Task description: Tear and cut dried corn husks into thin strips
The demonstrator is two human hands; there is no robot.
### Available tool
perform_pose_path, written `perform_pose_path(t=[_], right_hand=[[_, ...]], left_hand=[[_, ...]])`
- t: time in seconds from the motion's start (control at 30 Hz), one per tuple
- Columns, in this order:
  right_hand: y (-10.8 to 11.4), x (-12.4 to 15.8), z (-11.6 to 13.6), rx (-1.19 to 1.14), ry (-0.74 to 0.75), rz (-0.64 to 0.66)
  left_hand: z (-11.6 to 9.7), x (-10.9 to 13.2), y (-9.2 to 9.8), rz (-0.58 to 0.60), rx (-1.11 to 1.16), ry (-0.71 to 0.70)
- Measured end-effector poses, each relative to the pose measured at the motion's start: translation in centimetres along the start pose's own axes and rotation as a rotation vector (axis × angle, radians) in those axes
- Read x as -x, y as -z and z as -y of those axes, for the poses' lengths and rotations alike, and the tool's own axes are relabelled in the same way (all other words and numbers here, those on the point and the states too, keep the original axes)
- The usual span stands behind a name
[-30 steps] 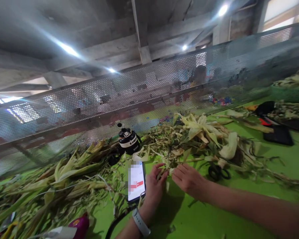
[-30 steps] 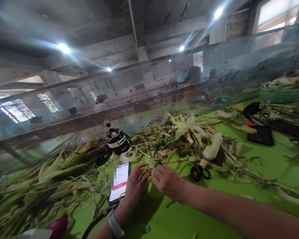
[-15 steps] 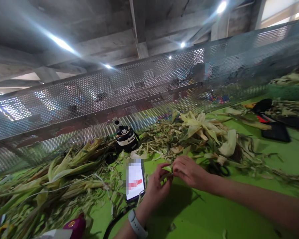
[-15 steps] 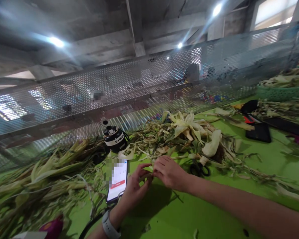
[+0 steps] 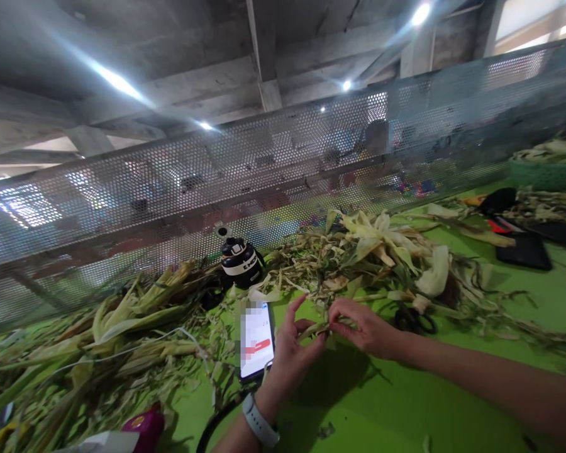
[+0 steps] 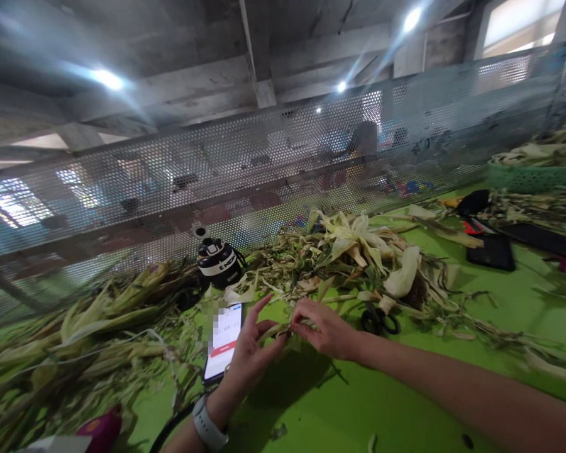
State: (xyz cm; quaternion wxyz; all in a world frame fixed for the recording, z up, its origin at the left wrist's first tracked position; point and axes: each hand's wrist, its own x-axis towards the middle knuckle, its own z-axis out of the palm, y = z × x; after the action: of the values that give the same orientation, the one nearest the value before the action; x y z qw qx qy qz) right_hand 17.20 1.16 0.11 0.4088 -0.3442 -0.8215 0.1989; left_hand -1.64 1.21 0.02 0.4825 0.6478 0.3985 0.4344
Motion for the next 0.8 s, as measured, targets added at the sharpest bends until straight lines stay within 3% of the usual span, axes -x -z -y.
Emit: perform_pose_path(t=[0.3,0.6,0.8], right_hand=[[-0.2,0.0,-0.3,-0.074,-0.085,-0.151],[-0.3,0.2,0.2,-0.139,-0.154,-0.278],[-0.5,0.0,0.5,-0.298,-0.282,-0.345]], left_hand=[[0.1,0.1,-0.1,-0.040,0.542,0.211],[-0.5,-0.2,0.7,0.137,0.937,0.417],[-1.4,-0.3,0.9,0.197,1.038,0.421]])
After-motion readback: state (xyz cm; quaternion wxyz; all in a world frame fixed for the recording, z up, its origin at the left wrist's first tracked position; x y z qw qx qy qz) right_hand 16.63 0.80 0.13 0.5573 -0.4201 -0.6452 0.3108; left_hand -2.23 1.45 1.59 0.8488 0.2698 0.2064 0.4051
